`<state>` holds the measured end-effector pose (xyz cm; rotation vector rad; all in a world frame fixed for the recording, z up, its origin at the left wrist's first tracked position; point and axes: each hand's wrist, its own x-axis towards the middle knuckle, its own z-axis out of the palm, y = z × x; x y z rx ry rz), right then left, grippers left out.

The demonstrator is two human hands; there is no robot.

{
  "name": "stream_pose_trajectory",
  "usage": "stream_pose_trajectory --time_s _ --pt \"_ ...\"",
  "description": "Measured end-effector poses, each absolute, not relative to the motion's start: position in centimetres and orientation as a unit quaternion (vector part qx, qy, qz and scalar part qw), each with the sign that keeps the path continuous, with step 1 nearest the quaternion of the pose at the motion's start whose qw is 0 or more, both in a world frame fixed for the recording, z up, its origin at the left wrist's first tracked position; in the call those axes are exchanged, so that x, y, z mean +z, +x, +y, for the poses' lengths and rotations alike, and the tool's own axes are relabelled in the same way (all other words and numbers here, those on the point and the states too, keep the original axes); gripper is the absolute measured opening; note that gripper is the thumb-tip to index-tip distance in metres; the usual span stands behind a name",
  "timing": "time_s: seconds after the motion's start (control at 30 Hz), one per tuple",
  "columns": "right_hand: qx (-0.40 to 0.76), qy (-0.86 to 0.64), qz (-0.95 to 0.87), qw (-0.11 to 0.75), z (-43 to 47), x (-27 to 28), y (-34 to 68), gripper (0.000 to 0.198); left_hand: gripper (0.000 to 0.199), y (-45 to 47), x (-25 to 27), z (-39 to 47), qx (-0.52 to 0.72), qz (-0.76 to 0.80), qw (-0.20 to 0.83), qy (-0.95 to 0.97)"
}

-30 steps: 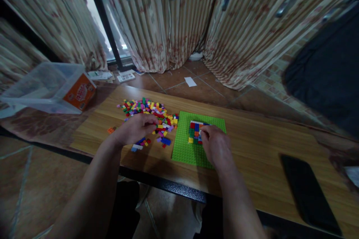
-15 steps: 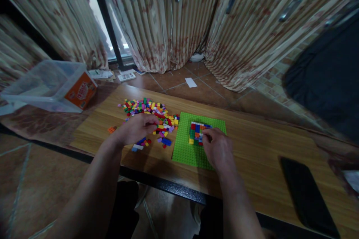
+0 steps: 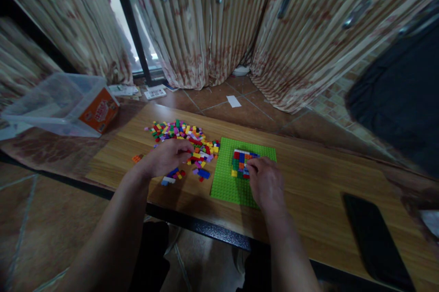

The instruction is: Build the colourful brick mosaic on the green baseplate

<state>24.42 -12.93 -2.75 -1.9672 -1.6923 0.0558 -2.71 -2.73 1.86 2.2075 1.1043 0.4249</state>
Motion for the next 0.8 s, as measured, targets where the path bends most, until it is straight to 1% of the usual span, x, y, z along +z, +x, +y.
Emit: stream_pose_trajectory --time_s 0.3,0.63,0.8 --pt "0.049 -0.742 -0.581 0.33 -12.63 -2.91 24.42 0.024 0.017 -2.76 1.81 -2.69 0.16 0.422 0.314 0.836" --pt "0.154 -0.772 -0.475 0.394 -12.69 -2.77 25.15 0.027 0.016 -2.8 1.71 -2.63 0.152 0.426 0.303 0.839" --pt "0.177 -0.775 -0.448 0.409 -12.53 -3.26 25.38 0.028 0.016 -2.69 1.87 -2.69 0.145 0.433 0.297 0.839"
